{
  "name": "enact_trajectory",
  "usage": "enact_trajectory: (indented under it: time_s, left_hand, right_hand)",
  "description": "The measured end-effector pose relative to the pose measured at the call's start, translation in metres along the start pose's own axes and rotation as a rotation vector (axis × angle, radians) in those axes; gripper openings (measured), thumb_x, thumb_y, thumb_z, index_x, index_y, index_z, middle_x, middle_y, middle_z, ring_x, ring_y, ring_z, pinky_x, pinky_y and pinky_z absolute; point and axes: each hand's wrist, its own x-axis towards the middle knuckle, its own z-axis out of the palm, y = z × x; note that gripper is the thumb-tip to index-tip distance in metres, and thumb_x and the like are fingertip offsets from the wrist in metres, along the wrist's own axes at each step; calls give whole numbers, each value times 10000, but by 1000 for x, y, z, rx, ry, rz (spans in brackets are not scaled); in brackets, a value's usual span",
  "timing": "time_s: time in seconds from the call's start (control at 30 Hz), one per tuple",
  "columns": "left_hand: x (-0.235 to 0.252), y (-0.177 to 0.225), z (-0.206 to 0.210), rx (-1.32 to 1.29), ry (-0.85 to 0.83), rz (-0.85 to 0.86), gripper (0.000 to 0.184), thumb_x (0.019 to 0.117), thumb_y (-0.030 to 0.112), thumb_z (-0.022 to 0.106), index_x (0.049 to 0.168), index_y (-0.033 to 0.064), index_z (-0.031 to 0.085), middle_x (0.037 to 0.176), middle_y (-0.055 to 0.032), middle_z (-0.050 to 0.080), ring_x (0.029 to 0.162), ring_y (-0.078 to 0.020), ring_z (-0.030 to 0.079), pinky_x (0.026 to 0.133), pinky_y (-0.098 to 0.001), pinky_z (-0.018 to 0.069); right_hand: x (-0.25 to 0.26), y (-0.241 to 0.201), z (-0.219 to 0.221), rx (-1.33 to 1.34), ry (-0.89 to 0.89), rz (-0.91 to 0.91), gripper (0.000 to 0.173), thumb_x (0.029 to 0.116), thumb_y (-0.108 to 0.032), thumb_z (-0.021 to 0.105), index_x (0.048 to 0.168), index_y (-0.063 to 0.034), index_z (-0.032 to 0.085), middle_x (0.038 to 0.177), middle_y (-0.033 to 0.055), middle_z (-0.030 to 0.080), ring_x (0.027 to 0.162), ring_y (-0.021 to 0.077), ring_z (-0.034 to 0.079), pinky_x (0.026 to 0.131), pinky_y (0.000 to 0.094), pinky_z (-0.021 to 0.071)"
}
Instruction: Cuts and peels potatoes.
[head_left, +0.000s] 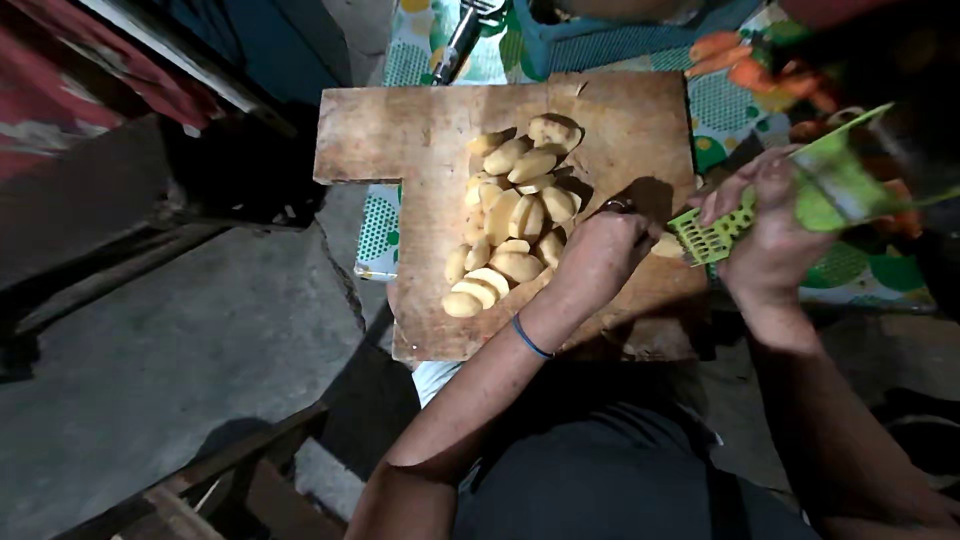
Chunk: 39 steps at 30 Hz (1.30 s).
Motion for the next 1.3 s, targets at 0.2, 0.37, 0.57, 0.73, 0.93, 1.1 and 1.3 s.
enact_trajectory:
  time_s: [0.2,0.37,0.57,0.73,0.93,1.1,1.3]
  left_hand:
    - [-3,0,0,-40,12,9,80,953,94,693,938,71,769,863,-76,725,843,-218,701,776,-412,581]
    - [-3,0,-1,-39,-1,-3,93,963,106,684,923,60,755,864,-87,709,845,-232,693,771,-420,576]
    - [-2,-4,1,-46,15,8,94,961,106,686,926,67,764,870,-72,728,852,-213,701,798,-403,581]
    - [-3,-1,-1,-45,1,-5,79,952,92,689,922,61,755,859,-87,717,833,-232,697,770,-422,579]
    - [-3,-3,1,-49,7,-6,90,961,109,684,930,64,756,852,-83,715,814,-227,699,765,-422,586]
    - [-2,-3,0,-58,-13,-20,86,961,102,682,948,66,759,867,-79,723,837,-221,700,785,-415,580]
    - [-5,-1,0,-48,19,-13,83,950,97,693,916,52,755,840,-97,713,799,-236,698,750,-422,581]
  right_hand:
    - [4,-18,7,-7,-34,-16,229,1107,-301,391,1013,-194,570,686,-100,593,636,98,658,754,365,628]
    - [-5,-6,24,-55,-25,-97,114,1042,-264,586,1050,-151,571,722,-83,622,623,110,661,702,362,633]
    - [10,-5,2,-8,-3,53,285,1107,-270,362,950,-173,579,667,-75,600,626,129,669,751,403,635]
    - [2,-17,24,-74,-64,-95,106,1081,-210,485,1060,-137,559,728,-68,623,644,126,672,742,404,636]
    - [4,5,9,13,-5,-10,224,1100,-251,405,975,-166,570,687,-62,608,637,141,669,741,410,630]
    - [9,-14,16,-33,-20,-16,279,1113,-293,367,967,-181,576,673,-88,593,635,112,660,763,389,625]
    - [-6,-3,35,-73,-31,-116,60,1045,-199,567,1023,-144,575,729,-74,630,656,115,671,749,387,631]
